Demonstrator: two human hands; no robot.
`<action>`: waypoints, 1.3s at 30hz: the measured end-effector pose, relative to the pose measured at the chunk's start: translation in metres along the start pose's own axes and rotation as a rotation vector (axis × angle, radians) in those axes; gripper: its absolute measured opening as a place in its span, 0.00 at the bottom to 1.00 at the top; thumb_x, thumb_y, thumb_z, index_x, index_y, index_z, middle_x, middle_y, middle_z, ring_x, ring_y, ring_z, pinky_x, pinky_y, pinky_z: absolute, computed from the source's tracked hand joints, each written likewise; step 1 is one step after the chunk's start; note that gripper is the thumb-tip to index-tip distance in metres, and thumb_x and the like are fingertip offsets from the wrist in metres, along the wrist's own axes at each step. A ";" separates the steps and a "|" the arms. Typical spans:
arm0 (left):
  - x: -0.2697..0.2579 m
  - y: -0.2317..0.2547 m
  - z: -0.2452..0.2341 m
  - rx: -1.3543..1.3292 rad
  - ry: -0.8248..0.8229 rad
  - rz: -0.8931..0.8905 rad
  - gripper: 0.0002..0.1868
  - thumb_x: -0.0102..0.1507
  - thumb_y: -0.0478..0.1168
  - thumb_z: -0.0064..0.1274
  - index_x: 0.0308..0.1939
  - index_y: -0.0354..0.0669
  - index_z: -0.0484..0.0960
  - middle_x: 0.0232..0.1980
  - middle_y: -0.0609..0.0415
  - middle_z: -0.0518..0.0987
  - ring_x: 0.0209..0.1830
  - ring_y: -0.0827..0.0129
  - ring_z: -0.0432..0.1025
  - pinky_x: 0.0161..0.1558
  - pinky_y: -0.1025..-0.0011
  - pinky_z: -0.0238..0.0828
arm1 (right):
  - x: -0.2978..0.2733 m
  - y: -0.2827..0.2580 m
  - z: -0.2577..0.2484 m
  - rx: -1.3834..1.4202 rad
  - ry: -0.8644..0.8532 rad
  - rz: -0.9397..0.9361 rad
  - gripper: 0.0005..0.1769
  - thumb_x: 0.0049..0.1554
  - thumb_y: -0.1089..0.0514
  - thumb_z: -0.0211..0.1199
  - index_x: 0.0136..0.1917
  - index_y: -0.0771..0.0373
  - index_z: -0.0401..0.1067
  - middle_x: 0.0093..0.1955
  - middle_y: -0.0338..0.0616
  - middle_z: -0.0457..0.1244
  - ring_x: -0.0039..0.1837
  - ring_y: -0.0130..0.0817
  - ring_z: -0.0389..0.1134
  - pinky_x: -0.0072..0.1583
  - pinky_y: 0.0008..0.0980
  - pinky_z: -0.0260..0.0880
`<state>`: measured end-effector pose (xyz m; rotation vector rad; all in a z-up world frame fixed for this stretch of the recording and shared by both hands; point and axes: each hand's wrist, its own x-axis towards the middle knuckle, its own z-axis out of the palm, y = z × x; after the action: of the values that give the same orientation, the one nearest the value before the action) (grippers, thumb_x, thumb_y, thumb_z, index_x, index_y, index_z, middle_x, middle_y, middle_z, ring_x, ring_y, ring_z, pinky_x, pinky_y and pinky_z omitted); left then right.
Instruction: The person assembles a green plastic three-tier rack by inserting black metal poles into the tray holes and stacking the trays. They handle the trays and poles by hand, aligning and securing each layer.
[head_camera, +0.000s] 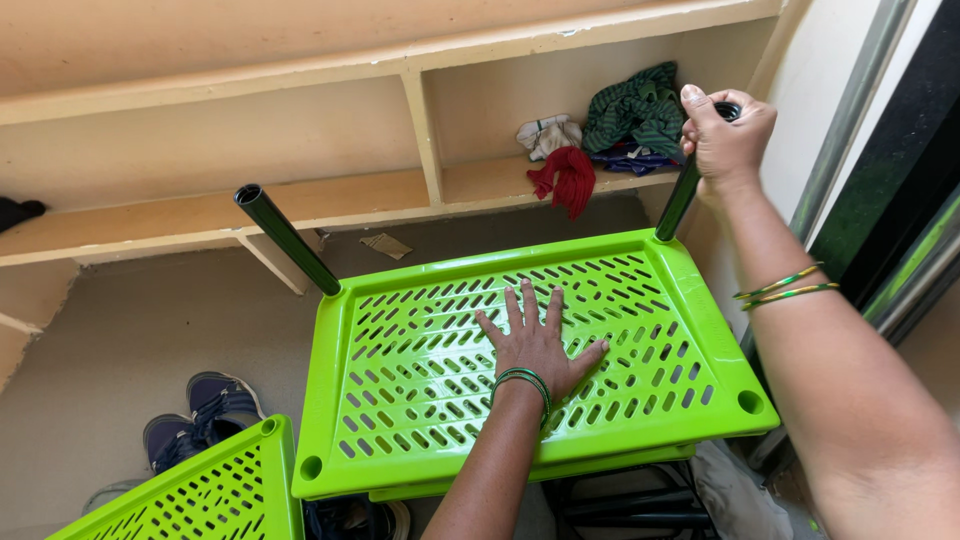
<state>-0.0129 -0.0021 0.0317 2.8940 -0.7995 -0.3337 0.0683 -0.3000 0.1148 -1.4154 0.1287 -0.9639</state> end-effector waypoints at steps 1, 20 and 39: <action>0.000 0.000 0.001 0.001 0.006 0.002 0.56 0.59 0.81 0.30 0.81 0.55 0.41 0.83 0.39 0.38 0.83 0.42 0.28 0.69 0.23 0.20 | -0.001 -0.004 -0.006 0.049 -0.115 0.041 0.16 0.63 0.60 0.73 0.38 0.61 0.69 0.32 0.37 0.61 0.33 0.25 0.61 0.37 0.29 0.62; 0.000 0.000 0.004 0.013 0.011 0.001 0.56 0.58 0.82 0.29 0.81 0.56 0.40 0.83 0.40 0.37 0.83 0.42 0.27 0.68 0.23 0.19 | -0.020 0.031 0.020 -0.231 0.312 -0.482 0.14 0.63 0.65 0.76 0.45 0.64 0.69 0.41 0.39 0.64 0.44 0.23 0.65 0.48 0.25 0.71; 0.001 0.000 0.005 -0.005 0.020 0.002 0.57 0.58 0.82 0.30 0.81 0.55 0.41 0.83 0.39 0.38 0.83 0.42 0.28 0.69 0.24 0.18 | 0.020 -0.023 -0.040 0.140 -0.713 0.279 0.12 0.63 0.57 0.70 0.41 0.60 0.69 0.35 0.38 0.61 0.38 0.29 0.62 0.50 0.34 0.71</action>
<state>-0.0128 -0.0030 0.0265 2.8865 -0.7977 -0.3062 0.0455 -0.3405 0.1349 -1.4836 -0.2624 -0.2021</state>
